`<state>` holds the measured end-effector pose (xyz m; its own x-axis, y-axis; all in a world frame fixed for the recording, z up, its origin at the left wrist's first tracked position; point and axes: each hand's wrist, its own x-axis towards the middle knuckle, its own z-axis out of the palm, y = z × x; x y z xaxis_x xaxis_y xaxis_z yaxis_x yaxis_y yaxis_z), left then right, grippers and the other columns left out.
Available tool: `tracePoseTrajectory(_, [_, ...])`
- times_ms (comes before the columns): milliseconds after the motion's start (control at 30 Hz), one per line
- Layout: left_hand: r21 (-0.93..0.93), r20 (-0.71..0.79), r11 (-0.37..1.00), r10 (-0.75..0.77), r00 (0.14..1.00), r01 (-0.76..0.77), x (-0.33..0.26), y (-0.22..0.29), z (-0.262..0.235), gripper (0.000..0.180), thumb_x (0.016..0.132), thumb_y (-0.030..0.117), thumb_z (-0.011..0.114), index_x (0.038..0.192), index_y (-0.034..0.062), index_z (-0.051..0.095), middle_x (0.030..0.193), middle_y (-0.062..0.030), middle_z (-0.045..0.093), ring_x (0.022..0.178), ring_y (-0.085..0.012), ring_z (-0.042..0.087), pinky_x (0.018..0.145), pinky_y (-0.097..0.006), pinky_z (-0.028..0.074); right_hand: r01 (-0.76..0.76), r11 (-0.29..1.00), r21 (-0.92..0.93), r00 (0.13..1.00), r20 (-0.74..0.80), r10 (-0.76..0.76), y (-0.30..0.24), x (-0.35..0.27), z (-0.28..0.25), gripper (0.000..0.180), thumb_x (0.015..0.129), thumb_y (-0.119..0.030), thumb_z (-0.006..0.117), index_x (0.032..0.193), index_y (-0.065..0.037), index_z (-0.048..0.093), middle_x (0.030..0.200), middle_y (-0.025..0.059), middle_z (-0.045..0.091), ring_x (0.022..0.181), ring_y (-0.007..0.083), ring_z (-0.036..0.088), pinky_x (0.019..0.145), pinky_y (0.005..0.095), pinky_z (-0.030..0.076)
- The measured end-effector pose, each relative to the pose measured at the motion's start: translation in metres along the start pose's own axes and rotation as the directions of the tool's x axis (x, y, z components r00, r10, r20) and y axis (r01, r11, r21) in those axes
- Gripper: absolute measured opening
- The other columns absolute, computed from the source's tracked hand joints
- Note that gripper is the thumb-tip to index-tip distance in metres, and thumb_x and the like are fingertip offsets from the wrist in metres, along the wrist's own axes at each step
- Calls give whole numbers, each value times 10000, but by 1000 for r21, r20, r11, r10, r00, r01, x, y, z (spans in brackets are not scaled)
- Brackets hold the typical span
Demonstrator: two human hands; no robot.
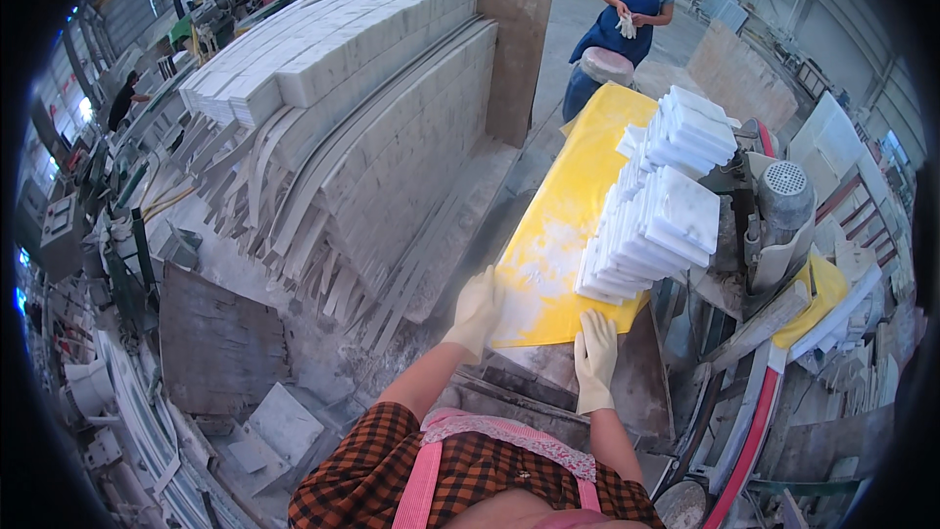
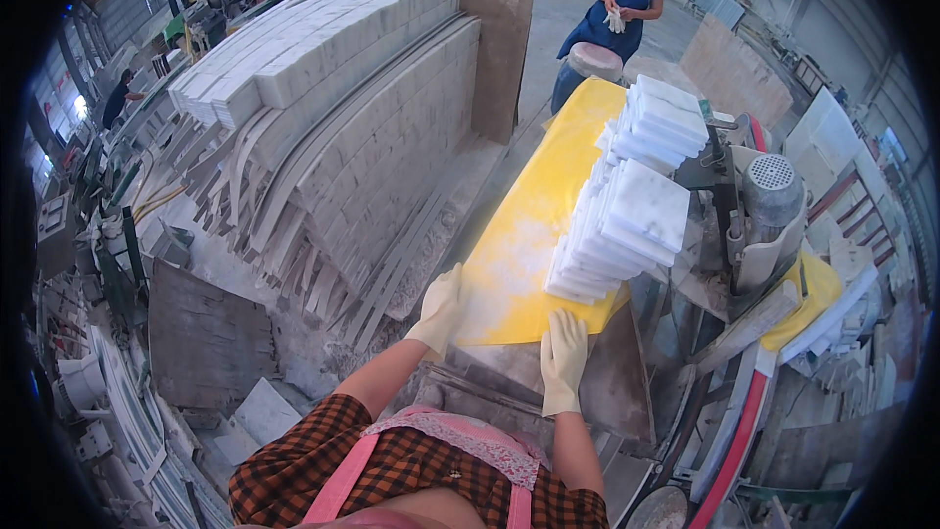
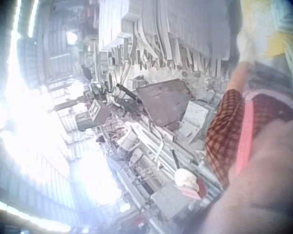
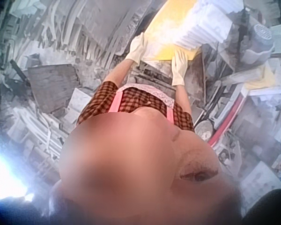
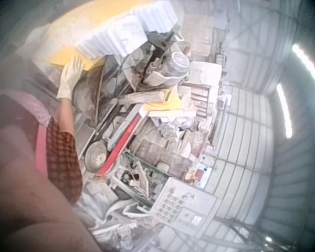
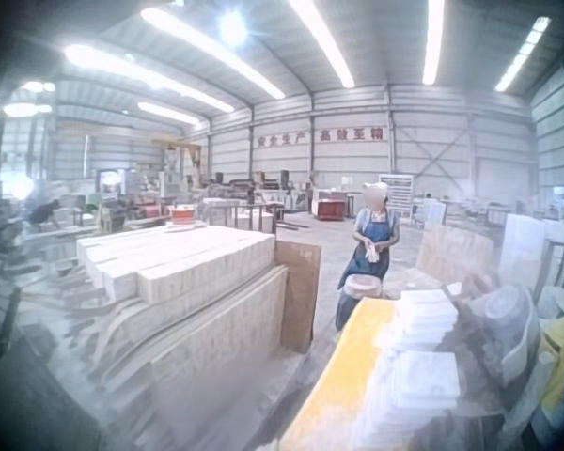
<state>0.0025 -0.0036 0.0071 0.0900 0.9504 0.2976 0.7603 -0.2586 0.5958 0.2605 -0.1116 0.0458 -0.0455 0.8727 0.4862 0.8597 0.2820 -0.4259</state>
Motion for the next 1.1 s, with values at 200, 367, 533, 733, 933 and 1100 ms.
tracePoseTrajectory(200, [-22, 3, 1000, 0, 1000, 1, 0, 1, -2, 443, 1009, 259, 520, 1288, -75, 597, 1072, -270, 693, 1023, -433, 645, 909, -525, 501, -11, 1000, -2, 1000, 2, 11, -2, 0, -1, 371, 952, -121, 589, 1280, 45, 638, 1324, 243, 646, 1294, 413, 569, 1166, 564, 349])
tracePoseTrajectory(367, [-8, -19, 1000, 16, 1000, -16, 0, 1, -1, 447, 1002, 254, 525, 1298, -73, 592, 1072, -259, 692, 1024, -426, 643, 909, -517, 501, 2, 1000, 6, 1000, -9, -2, -2, 1, -1, 372, 943, -113, 592, 1276, 49, 635, 1319, 244, 647, 1285, 414, 573, 1152, 563, 360])
tracePoseTrajectory(533, [8, 17, 1000, 16, 1000, -16, 1, -1, 0, 460, 998, 255, 522, 1318, -71, 580, 1071, -248, 689, 1020, -417, 640, 911, -512, 500, 7, 1000, 2, 1000, -16, -7, -2, 1, -1, 371, 938, -107, 594, 1269, 56, 631, 1313, 247, 647, 1274, 422, 576, 1141, 565, 366])
tracePoseTrajectory(733, [-6, 0, 1000, 24, 1000, -24, 0, -1, 0, 470, 999, 262, 514, 1320, -77, 577, 1084, -248, 688, 1028, -415, 639, 915, -508, 499, 9, 1000, 7, 1000, -15, -9, -2, 1, -1, 374, 936, -108, 596, 1270, 58, 629, 1316, 255, 643, 1273, 427, 574, 1142, 568, 364])
tracePoseTrajectory(933, [9, 19, 1000, 8, 1000, -9, 0, 2, -4, 472, 994, 255, 521, 1324, -77, 580, 1102, -255, 687, 1040, -422, 636, 935, -511, 493, 5, 1000, 10, 1000, -20, -5, -2, 0, -2, 373, 937, -114, 601, 1267, 59, 633, 1309, 255, 646, 1277, 428, 572, 1146, 567, 361])
tracePoseTrajectory(1100, [-8, 75, 999, -52, 996, 53, 2, 5, -5, 487, 980, 252, 544, 1336, -79, 577, 1152, -259, 681, 1087, -429, 623, 959, -512, 486, -2, 1000, 24, 1000, -21, 2, -2, 0, -2, 371, 940, -115, 603, 1267, 57, 638, 1310, 253, 649, 1284, 426, 570, 1154, 563, 356])
